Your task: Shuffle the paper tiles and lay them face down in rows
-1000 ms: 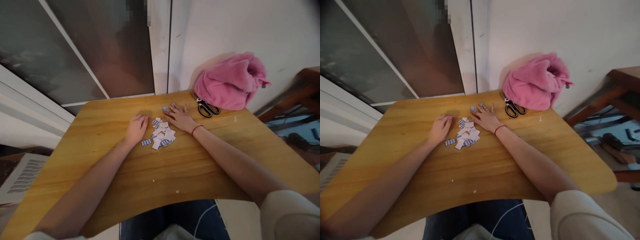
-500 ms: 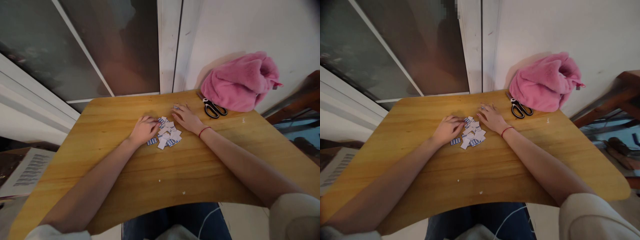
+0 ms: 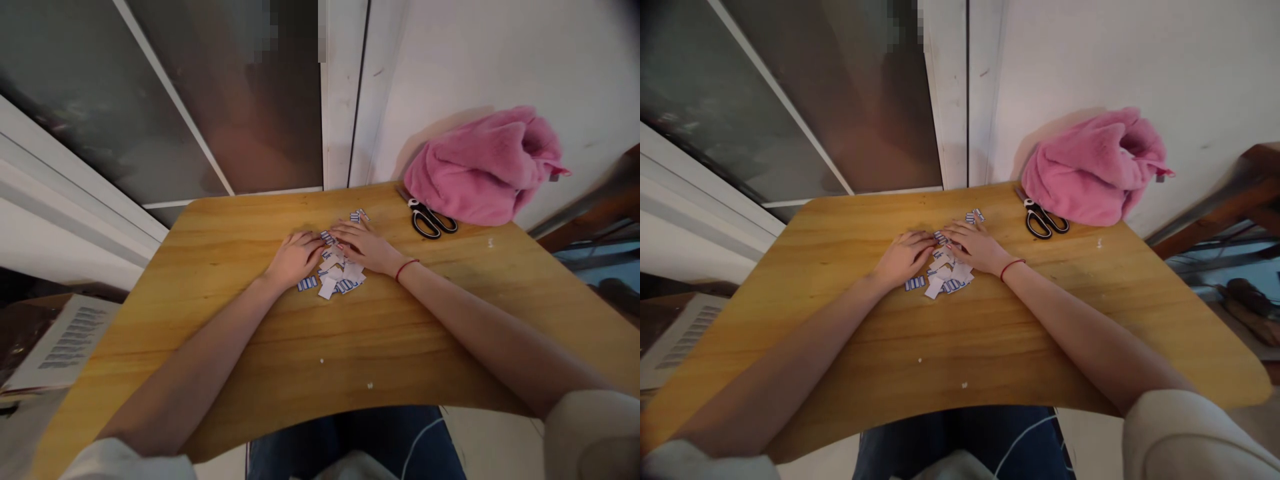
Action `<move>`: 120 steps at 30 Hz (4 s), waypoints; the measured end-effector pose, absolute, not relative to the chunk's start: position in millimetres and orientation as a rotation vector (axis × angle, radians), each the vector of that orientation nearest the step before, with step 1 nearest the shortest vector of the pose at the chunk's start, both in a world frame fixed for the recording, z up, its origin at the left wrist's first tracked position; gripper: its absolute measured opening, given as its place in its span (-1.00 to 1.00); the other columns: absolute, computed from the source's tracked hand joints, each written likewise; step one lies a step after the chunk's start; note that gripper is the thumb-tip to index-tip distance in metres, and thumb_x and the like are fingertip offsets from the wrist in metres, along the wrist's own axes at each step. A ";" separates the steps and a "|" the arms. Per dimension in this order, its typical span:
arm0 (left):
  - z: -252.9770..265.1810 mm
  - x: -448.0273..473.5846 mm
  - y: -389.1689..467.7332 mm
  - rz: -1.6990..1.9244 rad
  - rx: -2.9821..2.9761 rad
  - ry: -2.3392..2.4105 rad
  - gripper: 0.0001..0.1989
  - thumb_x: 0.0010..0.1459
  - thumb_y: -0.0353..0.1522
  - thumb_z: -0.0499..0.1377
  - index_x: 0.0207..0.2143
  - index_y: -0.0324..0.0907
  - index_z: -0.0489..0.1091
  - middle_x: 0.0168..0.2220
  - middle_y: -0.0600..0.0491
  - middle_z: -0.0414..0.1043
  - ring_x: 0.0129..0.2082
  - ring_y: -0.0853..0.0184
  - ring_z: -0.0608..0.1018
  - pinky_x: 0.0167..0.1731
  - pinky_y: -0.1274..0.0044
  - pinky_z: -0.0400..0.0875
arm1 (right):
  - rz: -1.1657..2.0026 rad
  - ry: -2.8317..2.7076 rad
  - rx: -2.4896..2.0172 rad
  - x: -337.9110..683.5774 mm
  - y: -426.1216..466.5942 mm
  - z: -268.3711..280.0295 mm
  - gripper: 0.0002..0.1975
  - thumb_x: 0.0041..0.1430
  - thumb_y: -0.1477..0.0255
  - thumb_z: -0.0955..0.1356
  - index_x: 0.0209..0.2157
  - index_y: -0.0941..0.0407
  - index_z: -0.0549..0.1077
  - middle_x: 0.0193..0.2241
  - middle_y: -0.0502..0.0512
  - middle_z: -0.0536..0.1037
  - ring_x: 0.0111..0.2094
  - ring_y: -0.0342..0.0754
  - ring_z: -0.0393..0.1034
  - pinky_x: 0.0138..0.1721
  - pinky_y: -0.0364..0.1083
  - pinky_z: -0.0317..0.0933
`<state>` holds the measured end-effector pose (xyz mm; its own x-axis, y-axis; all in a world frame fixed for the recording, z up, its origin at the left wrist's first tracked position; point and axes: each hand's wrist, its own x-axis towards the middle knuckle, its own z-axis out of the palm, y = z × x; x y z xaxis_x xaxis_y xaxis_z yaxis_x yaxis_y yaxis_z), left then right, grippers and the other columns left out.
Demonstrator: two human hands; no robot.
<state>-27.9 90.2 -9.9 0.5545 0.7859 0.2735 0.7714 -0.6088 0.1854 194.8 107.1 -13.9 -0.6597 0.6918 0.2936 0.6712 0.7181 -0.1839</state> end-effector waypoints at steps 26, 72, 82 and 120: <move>-13.4 -26.3 93.2 0.528 2.719 1.280 -0.62 0.30 -0.26 -0.02 0.05 -0.14 0.42 0.10 -0.01 0.38 0.16 0.13 0.26 0.16 0.23 0.17 | 0.180 -2.394 -1.176 190.3 115.6 -19.5 -0.61 0.26 0.35 0.25 0.10 0.16 0.33 0.03 0.15 0.43 0.13 0.01 0.19 0.22 0.08 -0.01; -17.6 -24.0 93.0 0.511 2.640 1.575 -0.48 0.30 -0.27 -0.06 0.25 -0.31 0.10 0.22 -0.21 0.18 0.26 0.09 0.18 0.26 0.14 -0.02 | 0.070 -2.457 -1.073 185.3 116.3 -27.1 -0.50 0.36 0.26 0.09 0.15 0.24 0.33 0.13 0.20 0.34 0.16 0.11 0.09 0.22 0.15 0.03; -19.2 -21.0 92.9 0.449 2.635 1.622 -0.53 0.32 -0.24 -0.09 0.20 -0.24 0.19 0.22 -0.12 0.23 0.29 0.11 0.16 0.27 0.11 -0.06 | 0.006 -2.616 -1.116 178.9 112.8 -24.8 -0.43 0.36 0.19 0.11 0.26 0.20 0.11 0.19 0.25 0.25 0.23 0.08 0.10 0.29 0.26 -0.20; -18.6 -23.5 94.6 0.444 2.611 1.612 -0.48 0.31 -0.20 -0.07 0.24 -0.27 0.16 0.26 -0.13 0.17 0.27 0.09 0.15 0.26 0.19 0.02 | 0.264 -2.241 -1.366 219.0 126.2 -30.7 -0.48 0.21 0.44 0.18 0.19 0.28 0.21 0.18 0.33 0.27 0.21 0.07 0.17 0.24 0.10 0.08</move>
